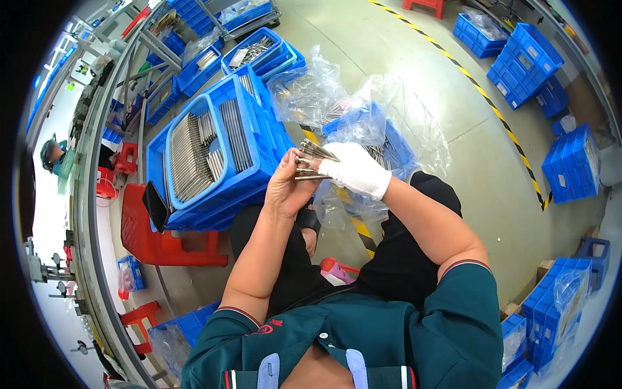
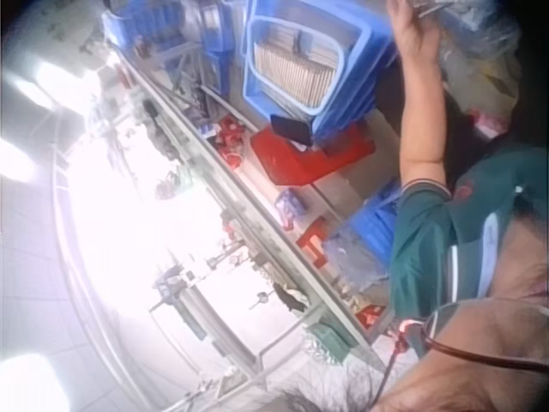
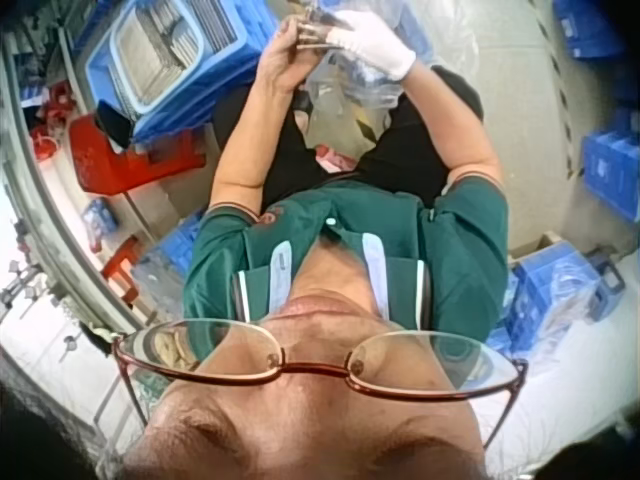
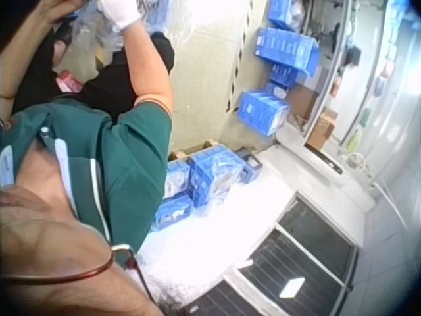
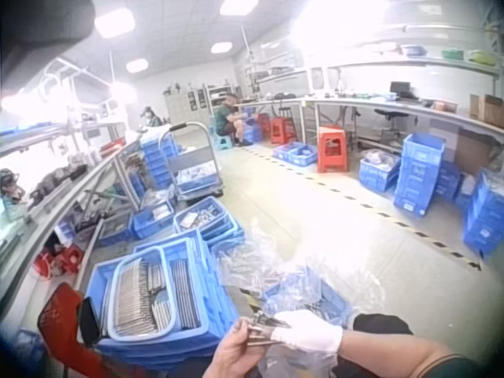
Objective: The person sits on the floor in a factory setting and sorts small metal rods. They pick up handfuls of rods from a plastic bag, inspect them, and place them into a blue plastic crate. The person repeats this process throughout the video.
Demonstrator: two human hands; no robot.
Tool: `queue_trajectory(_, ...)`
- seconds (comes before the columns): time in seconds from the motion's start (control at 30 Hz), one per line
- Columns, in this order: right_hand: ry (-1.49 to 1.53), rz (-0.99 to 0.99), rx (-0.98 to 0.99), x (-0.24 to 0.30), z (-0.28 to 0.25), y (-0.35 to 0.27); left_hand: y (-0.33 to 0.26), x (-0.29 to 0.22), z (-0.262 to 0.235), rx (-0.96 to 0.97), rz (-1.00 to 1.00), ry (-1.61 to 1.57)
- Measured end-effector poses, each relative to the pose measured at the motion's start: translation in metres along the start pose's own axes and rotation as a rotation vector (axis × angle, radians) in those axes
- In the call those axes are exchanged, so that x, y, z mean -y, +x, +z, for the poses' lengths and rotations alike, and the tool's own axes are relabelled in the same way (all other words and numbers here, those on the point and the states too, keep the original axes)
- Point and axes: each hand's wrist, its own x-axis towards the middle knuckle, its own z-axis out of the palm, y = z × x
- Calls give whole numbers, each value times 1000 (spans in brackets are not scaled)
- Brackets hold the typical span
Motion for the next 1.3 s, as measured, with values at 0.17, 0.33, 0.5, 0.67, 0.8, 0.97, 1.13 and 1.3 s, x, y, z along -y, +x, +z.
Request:
queue_trajectory(0.17,-58,-23,-8,0,-1,0,1,-6,-15,65,-70,80)
queue_trajectory(0.33,-35,-11,-22,-2,-1,0,-2,-11,-4,-14,-64,236)
queue_trajectory(0.5,-32,52,-6,0,-3,3,-2,-21,2,-71,107,626)
queue_trajectory(0.67,-113,24,24,-8,-4,4,-7,-36,11,-136,-19,918)
queue_trajectory(0.8,-181,29,38,-7,-3,5,-11,-37,15,-203,81,1216)
queue_trajectory(0.97,-90,134,51,5,-9,0,-14,-37,15,-245,286,1160)
queue_trajectory(1.13,-165,137,104,-7,-4,3,-12,-31,16,-214,215,1134)
queue_trajectory(1.3,-240,121,95,-2,-3,6,-11,-29,10,-208,168,1136)
